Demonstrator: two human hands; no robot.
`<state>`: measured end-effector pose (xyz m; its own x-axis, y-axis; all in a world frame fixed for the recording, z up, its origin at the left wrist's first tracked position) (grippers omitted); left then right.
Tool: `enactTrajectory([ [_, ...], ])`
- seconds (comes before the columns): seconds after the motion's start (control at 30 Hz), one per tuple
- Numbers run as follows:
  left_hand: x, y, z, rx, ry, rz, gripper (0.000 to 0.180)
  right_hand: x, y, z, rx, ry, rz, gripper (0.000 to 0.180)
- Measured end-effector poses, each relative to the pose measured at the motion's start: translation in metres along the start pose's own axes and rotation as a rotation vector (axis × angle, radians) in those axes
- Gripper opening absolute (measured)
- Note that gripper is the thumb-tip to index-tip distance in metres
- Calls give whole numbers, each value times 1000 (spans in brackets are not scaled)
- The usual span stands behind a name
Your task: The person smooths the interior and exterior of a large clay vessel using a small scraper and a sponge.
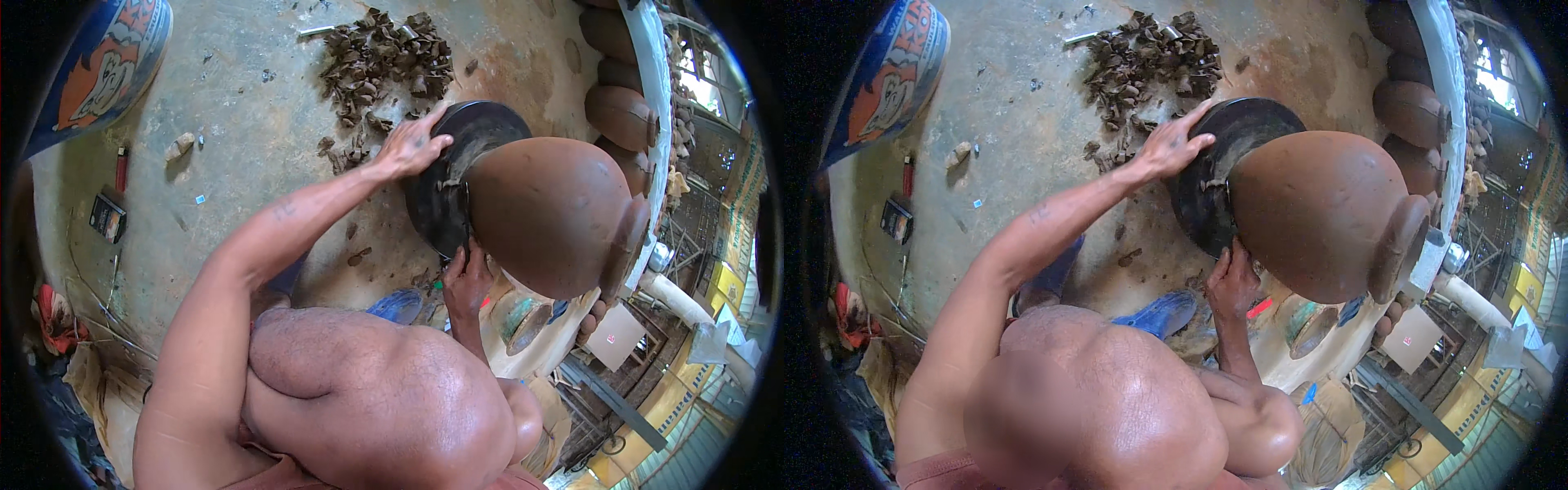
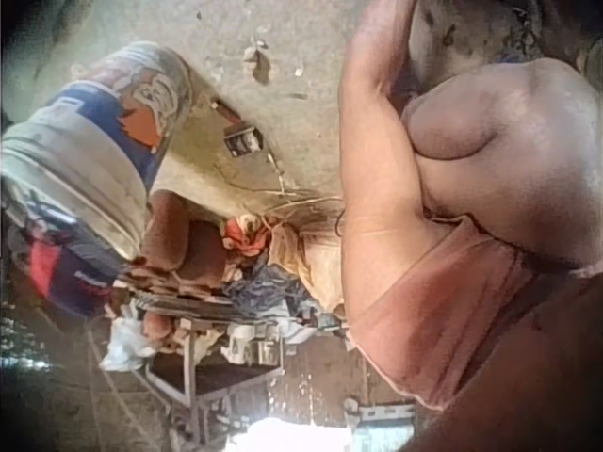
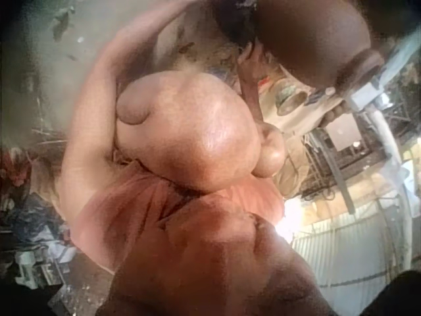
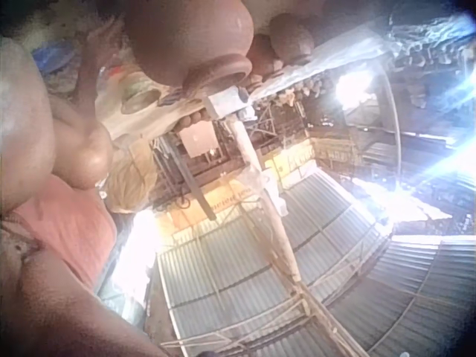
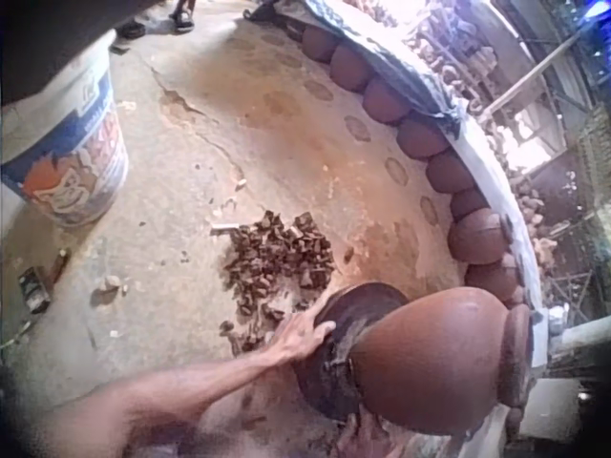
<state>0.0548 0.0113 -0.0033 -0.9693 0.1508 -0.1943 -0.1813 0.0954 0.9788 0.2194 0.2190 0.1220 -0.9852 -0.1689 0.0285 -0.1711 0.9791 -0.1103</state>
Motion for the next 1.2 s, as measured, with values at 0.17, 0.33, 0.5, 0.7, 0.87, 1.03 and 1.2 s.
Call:
enactTrajectory([
  [0.17,59,25,-6,80,-116,-50,74,-17,26,4,-15,-49,31,27],
  [0.33,107,21,13,198,-105,57,60,-15,45,-3,15,-42,-104,28],
  [0.5,116,35,23,603,-135,336,49,-18,79,0,58,-107,-134,29],
  [0.7,15,27,9,723,-332,755,43,-26,68,0,101,-49,-118,29],
  [0.87,-77,16,-19,393,-623,551,34,-25,32,6,181,-77,40,34],
  [1.03,-105,22,-2,104,151,121,64,0,-7,8,124,-19,98,36],
  [1.2,-84,-10,38,-99,95,-102,92,11,-16,13,91,4,142,35],
])
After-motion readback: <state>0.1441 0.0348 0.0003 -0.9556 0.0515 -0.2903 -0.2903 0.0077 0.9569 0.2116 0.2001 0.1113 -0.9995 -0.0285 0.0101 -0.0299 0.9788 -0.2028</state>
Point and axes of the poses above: each hand's wrist, its own x-axis towards the middle knuckle, its own z-axis out of the palm, y = z × x, the point moved 2 cm from there along x, towards the middle knuckle, and after that the axes turned 1 degree about -x, right-handed, at the moved point
